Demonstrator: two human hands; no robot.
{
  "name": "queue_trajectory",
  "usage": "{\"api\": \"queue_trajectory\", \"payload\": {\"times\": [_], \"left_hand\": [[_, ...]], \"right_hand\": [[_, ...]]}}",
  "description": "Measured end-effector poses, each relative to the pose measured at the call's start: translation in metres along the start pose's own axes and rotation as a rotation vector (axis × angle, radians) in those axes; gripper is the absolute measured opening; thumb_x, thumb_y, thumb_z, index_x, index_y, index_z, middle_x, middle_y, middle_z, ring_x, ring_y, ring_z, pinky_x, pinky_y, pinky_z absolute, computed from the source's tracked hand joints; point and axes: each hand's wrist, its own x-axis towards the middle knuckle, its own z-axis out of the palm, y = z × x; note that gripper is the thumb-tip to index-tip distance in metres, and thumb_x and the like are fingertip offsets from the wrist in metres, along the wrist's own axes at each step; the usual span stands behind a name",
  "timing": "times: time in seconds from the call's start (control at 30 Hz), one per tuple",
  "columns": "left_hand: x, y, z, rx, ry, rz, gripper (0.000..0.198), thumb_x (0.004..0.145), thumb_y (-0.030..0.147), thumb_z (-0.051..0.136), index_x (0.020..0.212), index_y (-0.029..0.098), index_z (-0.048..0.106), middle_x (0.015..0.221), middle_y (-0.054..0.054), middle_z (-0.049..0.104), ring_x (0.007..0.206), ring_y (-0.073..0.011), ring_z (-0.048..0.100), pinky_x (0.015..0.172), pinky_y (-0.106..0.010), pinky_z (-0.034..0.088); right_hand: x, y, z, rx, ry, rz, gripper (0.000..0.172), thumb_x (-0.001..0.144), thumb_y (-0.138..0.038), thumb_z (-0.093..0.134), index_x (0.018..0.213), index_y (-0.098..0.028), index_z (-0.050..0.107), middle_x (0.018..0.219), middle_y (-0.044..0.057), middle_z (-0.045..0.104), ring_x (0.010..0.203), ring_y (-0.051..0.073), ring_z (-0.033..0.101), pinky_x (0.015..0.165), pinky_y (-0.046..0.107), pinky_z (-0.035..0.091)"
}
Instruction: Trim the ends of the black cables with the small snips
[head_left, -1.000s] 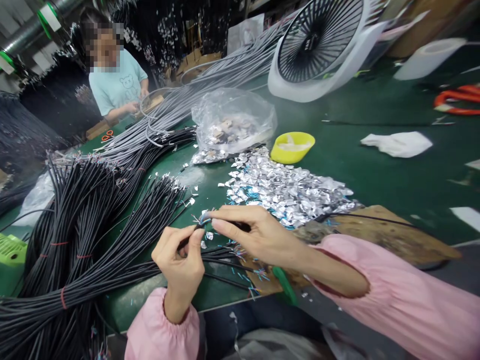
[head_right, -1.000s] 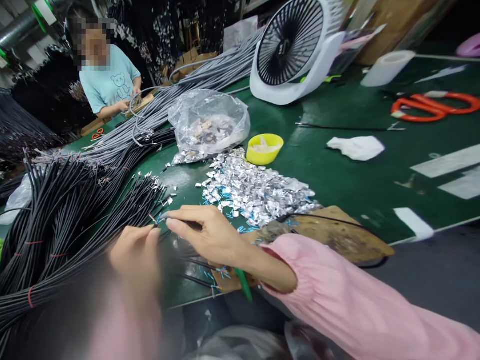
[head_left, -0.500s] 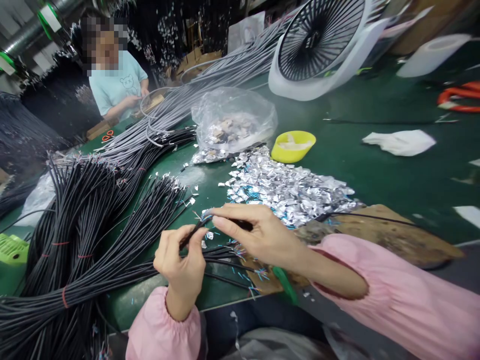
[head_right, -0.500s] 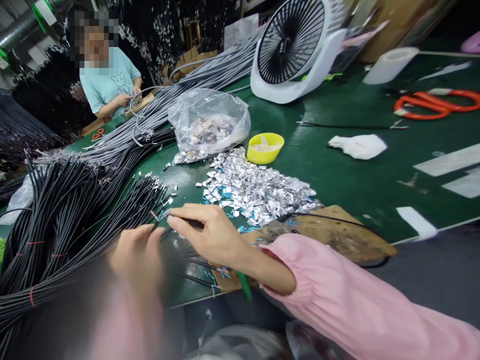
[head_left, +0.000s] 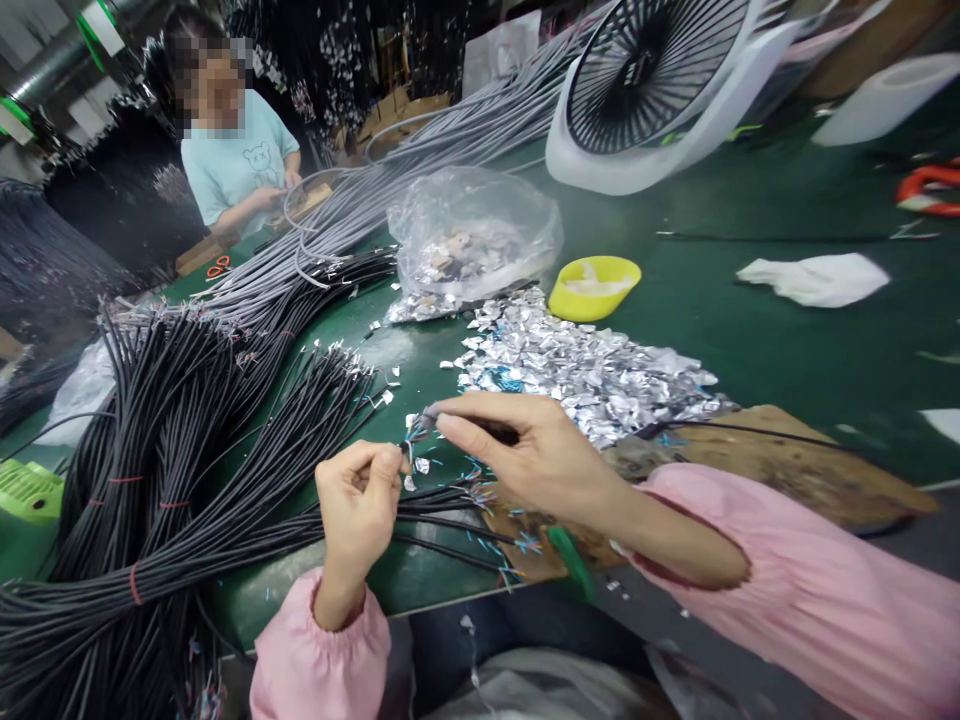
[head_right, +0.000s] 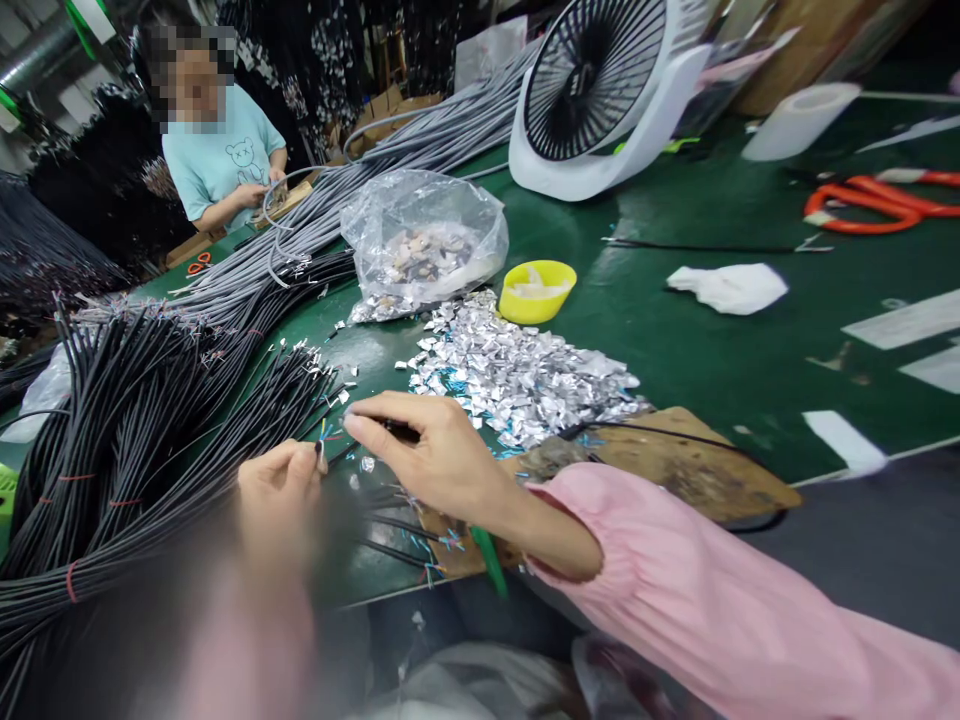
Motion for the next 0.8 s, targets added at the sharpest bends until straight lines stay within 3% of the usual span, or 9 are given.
{"api": "queue_trajectory", "payload": {"times": [0.1,0.2,0.33,0.4,0.47,0.57,0.63,0.73,0.8], "left_hand": [[-0.002,-0.001,0.003,0.180,0.101,0.172,0.028,0.080,0.034,0.057,0.060,0.015,0.063,0.053,0.001,0.052,0.046,-0.0077,0.045,0.042,-0.020,0.032],[-0.003,-0.002,0.005,0.319,0.116,0.301,0.023,0.081,0.028,0.058,0.062,0.017,0.065,0.055,0.001,0.055,0.051,-0.0089,0.048,0.048,-0.021,0.036],[-0.001,-0.004,0.007,0.291,0.132,0.382,0.013,0.079,0.023,0.060,0.068,0.019,0.066,0.060,0.001,0.059,0.056,-0.0103,0.052,0.052,-0.021,0.039],[0.001,-0.004,0.007,0.233,0.114,0.386,0.011,0.078,0.023,0.061,0.068,0.019,0.065,0.062,0.001,0.059,0.059,-0.0108,0.052,0.054,-0.021,0.039],[0.003,-0.003,0.007,0.214,0.053,0.353,0.016,0.080,0.024,0.058,0.065,0.018,0.063,0.061,0.001,0.058,0.058,-0.0104,0.051,0.053,-0.021,0.038],[0.004,0.000,0.005,0.263,-0.064,0.256,0.032,0.086,0.027,0.048,0.057,0.017,0.056,0.054,0.002,0.053,0.052,-0.0094,0.048,0.051,-0.022,0.034],[0.004,0.003,0.004,0.296,-0.085,0.216,0.038,0.088,0.029,0.043,0.053,0.017,0.050,0.051,0.002,0.050,0.050,-0.0093,0.046,0.049,-0.022,0.032],[0.006,0.006,0.003,0.288,-0.067,0.197,0.037,0.088,0.031,0.042,0.054,0.017,0.048,0.052,0.002,0.049,0.051,-0.0097,0.046,0.048,-0.023,0.030],[0.006,0.005,0.002,0.262,-0.078,0.176,0.037,0.088,0.032,0.043,0.054,0.017,0.047,0.052,0.002,0.048,0.050,-0.0095,0.045,0.047,-0.023,0.029]], "right_hand": [[0.002,-0.004,-0.001,0.024,-0.019,0.051,0.030,0.077,-0.045,0.057,0.067,-0.017,0.058,0.057,-0.001,0.052,0.050,0.010,0.045,0.046,0.023,0.036],[0.005,-0.005,0.001,0.067,-0.040,0.048,0.033,0.074,-0.047,0.060,0.064,-0.017,0.052,0.058,-0.002,0.045,0.051,0.009,0.038,0.046,0.022,0.031],[0.005,-0.003,0.003,0.289,-0.152,0.173,0.039,0.072,-0.053,0.059,0.065,-0.018,0.047,0.055,-0.005,0.038,0.050,0.009,0.034,0.047,0.023,0.029],[0.005,-0.002,0.002,0.443,-0.265,0.234,0.040,0.073,-0.057,0.056,0.069,-0.018,0.046,0.053,-0.007,0.032,0.046,0.008,0.028,0.043,0.023,0.025],[0.006,-0.003,0.002,0.456,-0.299,0.171,0.035,0.075,-0.052,0.054,0.070,-0.019,0.045,0.054,-0.007,0.031,0.046,0.008,0.027,0.043,0.023,0.023],[0.005,-0.004,0.003,0.220,-0.119,-0.039,0.025,0.077,-0.037,0.056,0.064,-0.019,0.044,0.061,-0.002,0.040,0.055,0.010,0.034,0.050,0.025,0.027],[0.004,-0.003,0.006,0.176,-0.047,-0.037,0.025,0.079,-0.036,0.055,0.065,-0.020,0.041,0.061,-0.002,0.040,0.056,0.011,0.036,0.051,0.025,0.029],[0.002,0.000,0.011,0.335,-0.254,0.091,0.028,0.084,-0.046,0.044,0.072,-0.021,0.040,0.051,-0.007,0.030,0.045,0.010,0.029,0.044,0.024,0.027],[0.003,0.000,0.011,0.266,-0.268,0.019,0.024,0.085,-0.041,0.042,0.072,-0.021,0.040,0.052,-0.006,0.032,0.045,0.010,0.031,0.044,0.025,0.028]]}}
